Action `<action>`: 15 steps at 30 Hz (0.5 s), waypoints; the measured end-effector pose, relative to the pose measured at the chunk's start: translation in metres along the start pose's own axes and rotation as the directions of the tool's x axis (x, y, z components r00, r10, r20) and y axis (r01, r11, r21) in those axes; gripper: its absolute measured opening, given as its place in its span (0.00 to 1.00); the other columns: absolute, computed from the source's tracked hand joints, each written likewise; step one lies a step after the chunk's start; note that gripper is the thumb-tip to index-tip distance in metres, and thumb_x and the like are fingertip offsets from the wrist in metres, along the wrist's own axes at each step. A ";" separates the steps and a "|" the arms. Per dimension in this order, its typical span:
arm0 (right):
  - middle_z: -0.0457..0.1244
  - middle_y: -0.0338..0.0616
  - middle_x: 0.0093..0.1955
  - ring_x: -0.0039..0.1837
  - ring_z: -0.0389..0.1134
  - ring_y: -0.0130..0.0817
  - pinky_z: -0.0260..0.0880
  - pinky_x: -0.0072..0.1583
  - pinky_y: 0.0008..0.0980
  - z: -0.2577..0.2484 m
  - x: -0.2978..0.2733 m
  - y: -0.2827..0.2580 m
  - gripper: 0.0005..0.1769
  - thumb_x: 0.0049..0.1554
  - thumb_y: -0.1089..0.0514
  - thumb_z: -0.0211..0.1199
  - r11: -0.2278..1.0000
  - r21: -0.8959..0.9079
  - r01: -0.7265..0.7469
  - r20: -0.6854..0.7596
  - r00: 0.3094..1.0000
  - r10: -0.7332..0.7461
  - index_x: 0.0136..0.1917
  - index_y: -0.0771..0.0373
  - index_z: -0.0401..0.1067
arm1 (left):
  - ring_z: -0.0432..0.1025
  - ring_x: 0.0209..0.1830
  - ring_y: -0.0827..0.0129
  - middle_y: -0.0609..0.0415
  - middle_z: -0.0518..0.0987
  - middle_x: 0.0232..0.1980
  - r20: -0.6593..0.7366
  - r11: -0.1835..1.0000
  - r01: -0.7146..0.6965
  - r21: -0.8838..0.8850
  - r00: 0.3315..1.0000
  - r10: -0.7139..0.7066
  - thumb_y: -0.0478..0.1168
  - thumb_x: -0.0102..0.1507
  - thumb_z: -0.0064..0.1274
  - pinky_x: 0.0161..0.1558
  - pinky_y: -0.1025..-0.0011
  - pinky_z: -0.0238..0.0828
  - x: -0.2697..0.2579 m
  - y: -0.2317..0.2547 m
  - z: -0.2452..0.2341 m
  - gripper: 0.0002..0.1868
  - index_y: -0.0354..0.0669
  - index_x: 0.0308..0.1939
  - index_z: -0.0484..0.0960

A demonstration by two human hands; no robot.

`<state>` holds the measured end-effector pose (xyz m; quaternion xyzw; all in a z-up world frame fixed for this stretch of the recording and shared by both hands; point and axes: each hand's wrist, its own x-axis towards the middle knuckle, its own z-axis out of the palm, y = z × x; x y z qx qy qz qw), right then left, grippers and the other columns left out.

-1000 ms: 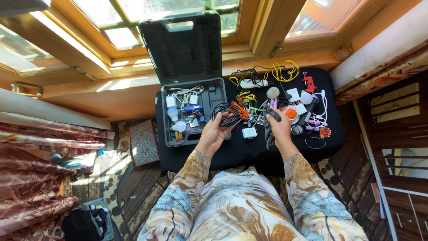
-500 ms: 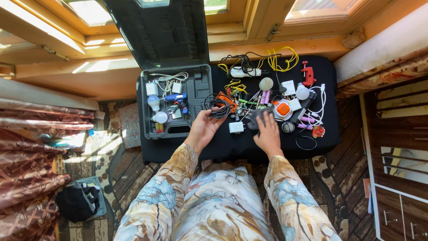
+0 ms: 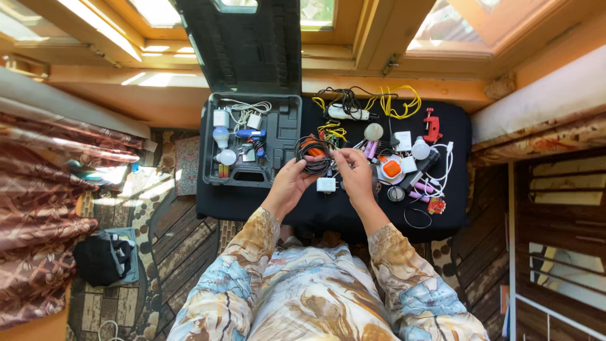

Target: The person organizes several electrical items such as light bulbs, power strips, and various coiled wires on a table and into a black storage case. They handle each component individually, placing them into specific compartments and untangling wires by hand.

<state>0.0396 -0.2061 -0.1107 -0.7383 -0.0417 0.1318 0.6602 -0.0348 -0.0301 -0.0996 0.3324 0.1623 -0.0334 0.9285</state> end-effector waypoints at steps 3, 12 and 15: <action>0.66 0.38 0.53 0.52 0.67 0.22 0.69 0.55 0.25 0.000 0.000 -0.010 0.17 0.61 0.57 0.66 0.986 0.137 0.098 -0.004 0.995 -0.098 0.61 0.65 0.71 | 0.74 0.62 0.59 0.43 0.78 0.63 0.000 0.996 -0.056 0.067 0.998 0.056 0.37 0.74 0.38 0.66 0.55 0.70 -0.007 0.004 0.017 0.14 0.34 0.57 0.76; 0.60 0.49 0.66 0.67 0.64 0.46 0.68 0.64 0.40 -0.030 -0.026 -0.070 0.28 0.48 0.65 0.67 0.628 -0.446 0.638 0.257 0.763 -0.593 0.63 0.65 0.71 | 0.76 0.59 0.54 0.38 0.80 0.59 -0.070 0.984 -0.130 -0.121 0.990 0.122 0.39 0.73 0.42 0.65 0.54 0.72 -0.003 -0.013 0.017 0.13 0.33 0.51 0.77; 0.62 0.46 0.69 0.66 0.66 0.43 0.66 0.65 0.43 -0.029 -0.035 -0.085 0.28 0.54 0.61 0.70 0.493 -0.501 0.712 0.282 0.672 -0.685 0.67 0.64 0.71 | 0.77 0.58 0.54 0.38 0.80 0.58 -0.092 0.978 -0.125 -0.166 0.990 0.111 0.40 0.72 0.42 0.63 0.54 0.73 -0.006 -0.016 0.017 0.13 0.32 0.50 0.77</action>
